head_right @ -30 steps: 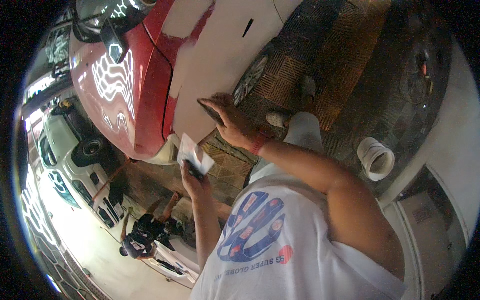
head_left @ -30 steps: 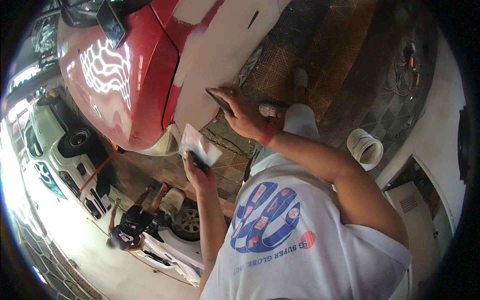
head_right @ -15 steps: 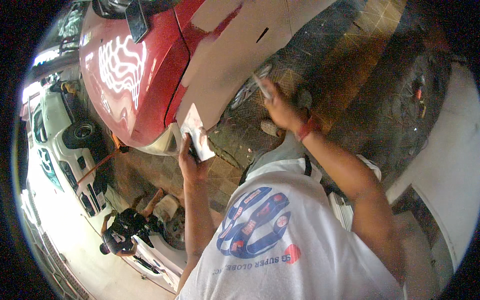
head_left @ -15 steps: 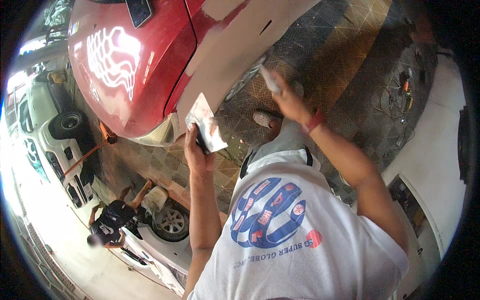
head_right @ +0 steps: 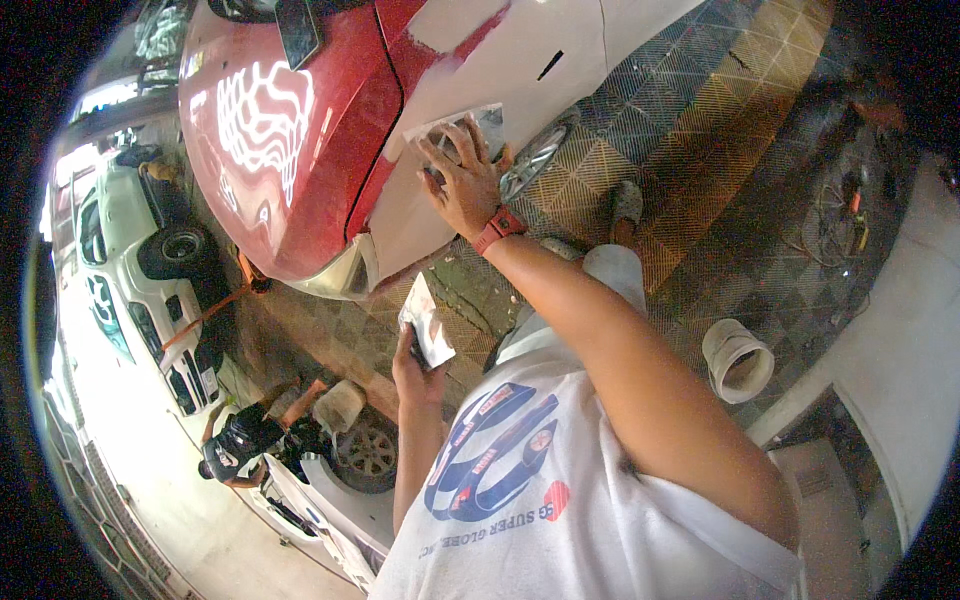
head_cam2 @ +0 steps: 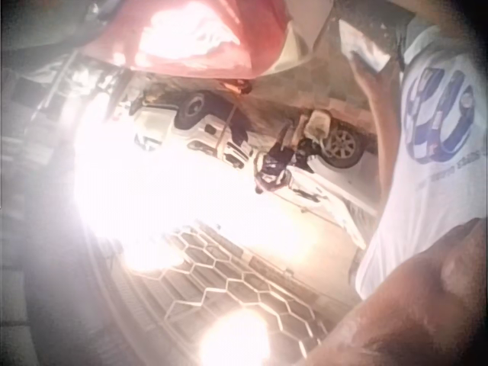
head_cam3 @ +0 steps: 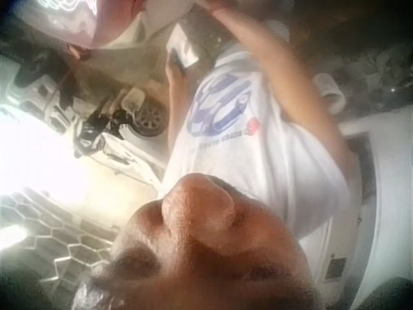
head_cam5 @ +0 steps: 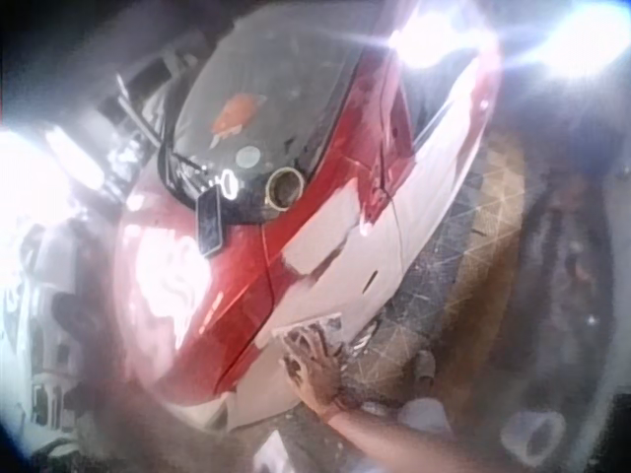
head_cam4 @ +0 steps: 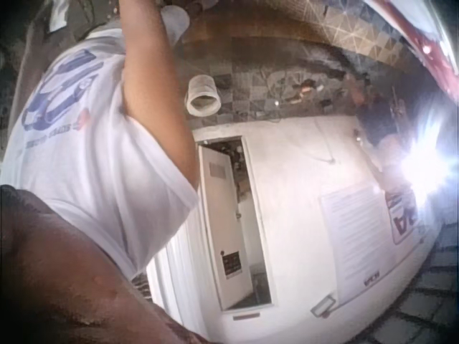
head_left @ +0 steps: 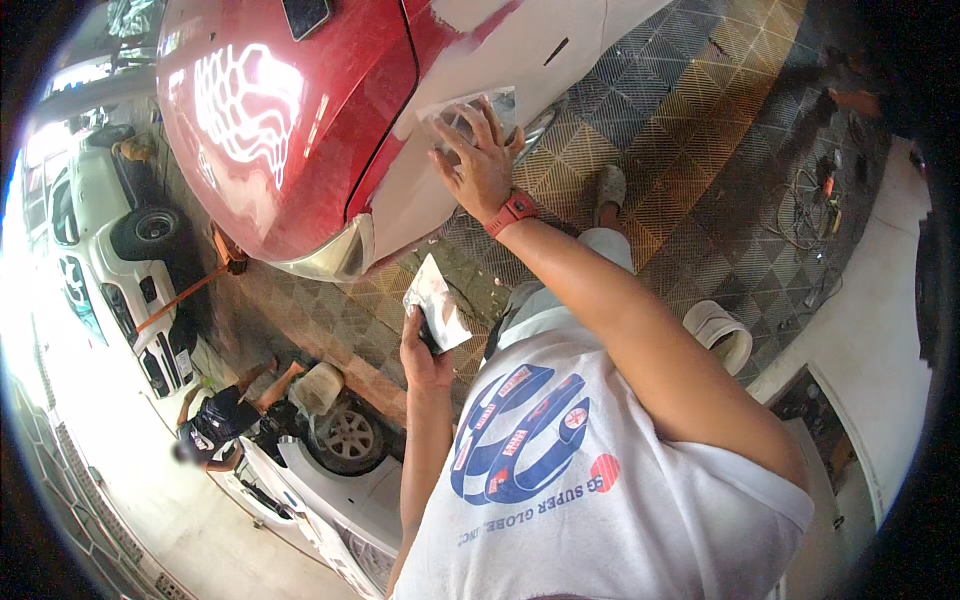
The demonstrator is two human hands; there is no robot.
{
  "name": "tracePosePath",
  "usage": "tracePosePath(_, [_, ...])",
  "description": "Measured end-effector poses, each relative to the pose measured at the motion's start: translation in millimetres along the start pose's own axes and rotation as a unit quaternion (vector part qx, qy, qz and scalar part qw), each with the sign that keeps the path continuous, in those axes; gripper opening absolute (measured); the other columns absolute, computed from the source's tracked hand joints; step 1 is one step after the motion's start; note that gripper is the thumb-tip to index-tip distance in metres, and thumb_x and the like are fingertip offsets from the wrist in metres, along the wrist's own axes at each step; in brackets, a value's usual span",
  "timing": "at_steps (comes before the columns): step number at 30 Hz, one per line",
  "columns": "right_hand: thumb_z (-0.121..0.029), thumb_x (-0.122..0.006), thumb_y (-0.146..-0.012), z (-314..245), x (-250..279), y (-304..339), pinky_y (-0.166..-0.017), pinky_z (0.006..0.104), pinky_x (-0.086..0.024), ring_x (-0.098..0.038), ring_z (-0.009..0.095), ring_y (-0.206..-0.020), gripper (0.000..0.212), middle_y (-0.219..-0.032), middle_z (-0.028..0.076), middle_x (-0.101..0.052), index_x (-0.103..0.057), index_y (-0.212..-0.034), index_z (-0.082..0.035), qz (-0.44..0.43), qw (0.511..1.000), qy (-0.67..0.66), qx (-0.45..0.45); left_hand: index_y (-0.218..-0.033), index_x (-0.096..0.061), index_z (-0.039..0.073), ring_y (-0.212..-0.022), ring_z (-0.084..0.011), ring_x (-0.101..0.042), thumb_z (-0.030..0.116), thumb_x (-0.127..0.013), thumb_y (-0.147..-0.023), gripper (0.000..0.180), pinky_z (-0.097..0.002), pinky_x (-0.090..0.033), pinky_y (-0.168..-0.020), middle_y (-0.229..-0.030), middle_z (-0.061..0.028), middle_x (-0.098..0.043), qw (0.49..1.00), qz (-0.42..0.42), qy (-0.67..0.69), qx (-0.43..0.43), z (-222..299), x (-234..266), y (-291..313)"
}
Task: The person sands the side panel of a red car using a sanding block, moving methodically along the surface to smooth the paint. The person holds the sanding block in one hand and occasionally adjusts grip while working on the car's body.
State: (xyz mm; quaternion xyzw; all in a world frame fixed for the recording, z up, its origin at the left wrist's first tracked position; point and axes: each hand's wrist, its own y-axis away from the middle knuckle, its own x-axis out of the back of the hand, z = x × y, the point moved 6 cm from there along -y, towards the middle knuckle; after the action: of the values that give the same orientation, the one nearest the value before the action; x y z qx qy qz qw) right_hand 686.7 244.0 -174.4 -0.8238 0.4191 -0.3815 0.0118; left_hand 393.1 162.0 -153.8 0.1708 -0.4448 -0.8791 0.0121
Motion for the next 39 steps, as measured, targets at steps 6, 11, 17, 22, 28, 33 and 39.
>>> tracePosePath(6, [-0.039, -0.077, -0.089, 17.8, -1.2, -11.3, -0.107, 0.0717, -0.022, -0.035, 0.032, -0.152, 0.052, -0.153, -0.002, -0.049, -0.065, -0.139, -0.037, 0.051, 0.998, 0.026, -0.021, -0.14, -0.056, 0.001, -0.119, -0.0255, -0.068, 0.024, -0.056, -0.108, 0.039, -0.0412, -0.057, -0.102, -0.134, -0.0106, -0.067, 1.0, 0.016, 0.001, -0.018, 12.2, 7.0, 1.5])
tracePosePath(11, [-0.038, -0.076, -0.09, 40.6, 10.8, -35.2, -0.104, 0.0762, -0.026, -0.036, 0.034, -0.151, 0.048, -0.152, -0.001, -0.049, -0.065, -0.137, -0.037, 0.084, 0.996, 0.023, -0.022, -0.14, -0.056, 0.001, -0.119, -0.0245, -0.068, 0.025, -0.052, -0.11, 0.039, -0.0407, -0.057, -0.101, -0.133, -0.0104, -0.067, 0.999, 0.005, -0.018, -0.031, 12.9, 6.4, -1.7])
tracePosePath(17, [-0.042, -0.077, -0.09, 73.1, 22.3, -58.4, -0.106, 0.0755, -0.027, -0.036, 0.032, -0.152, 0.049, -0.152, -0.004, -0.05, -0.065, -0.137, -0.037, 0.115, 0.992, 0.042, -0.03, -0.139, -0.055, 0.0, -0.118, -0.0235, -0.068, 0.027, -0.048, -0.112, 0.039, -0.0396, -0.058, -0.099, -0.132, -0.0102, -0.067, 0.998, -0.001, -0.042, -0.04, 10.4, 16.0, -10.2])
tracePosePath(22, [-0.039, -0.078, -0.089, 96.2, 32.7, -80.2, -0.107, 0.076, -0.026, -0.036, 0.035, -0.151, 0.049, -0.15, -0.003, -0.053, -0.065, -0.137, -0.035, 0.152, 0.988, 0.013, -0.023, -0.14, -0.056, 0.0, -0.11, -0.0254, -0.07, 0.029, -0.047, -0.112, 0.041, -0.04, -0.058, -0.093, -0.127, -0.0113, -0.068, 0.998, 0.008, -0.05, -0.043, 8.5, 25.7, -11.9])
tracePosePath(28, [-0.032, -0.079, -0.088, 85.7, 48.6, -81.3, -0.109, 0.0697, -0.029, -0.039, 0.037, -0.149, 0.05, -0.148, 0.002, -0.055, -0.066, -0.136, -0.029, 0.186, 0.98, -0.064, -0.029, -0.14, -0.055, -0.001, -0.121, -0.025, -0.066, 0.027, -0.048, -0.111, 0.04, -0.0418, -0.054, -0.104, -0.135, -0.0101, -0.065, 0.998, -0.001, -0.05, -0.045, 10.5, 18.9, -8.2])
tracePosePath(33, [-0.034, -0.079, -0.088, 31.7, 18.5, -27.9, -0.112, 0.0713, -0.024, -0.037, 0.034, -0.151, 0.05, -0.15, 0.002, -0.053, -0.066, -0.137, -0.03, 0.054, 0.998, -0.018, -0.002, -0.14, -0.056, 0.0, -0.121, -0.0262, -0.066, 0.026, -0.049, -0.111, 0.04, -0.0439, -0.053, -0.105, -0.137, -0.0098, -0.064, 0.998, 0.023, -0.043, -0.035, 8.2, 8.2, -10.4])
tracePosePath(39, [-0.034, -0.079, -0.088, 41.0, 13.8, -36.2, -0.111, 0.0725, -0.024, -0.037, 0.032, -0.152, 0.047, -0.151, 0.0, -0.052, -0.069, -0.134, -0.031, 0.073, 0.997, -0.001, -0.017, -0.14, -0.057, 0.0, -0.115, -0.0261, -0.067, 0.027, -0.053, -0.11, 0.04, -0.0426, -0.054, -0.1, -0.129, -0.0101, -0.068, 0.999, 0.028, -0.004, -0.04, 10.9, 4.5, -7.1])
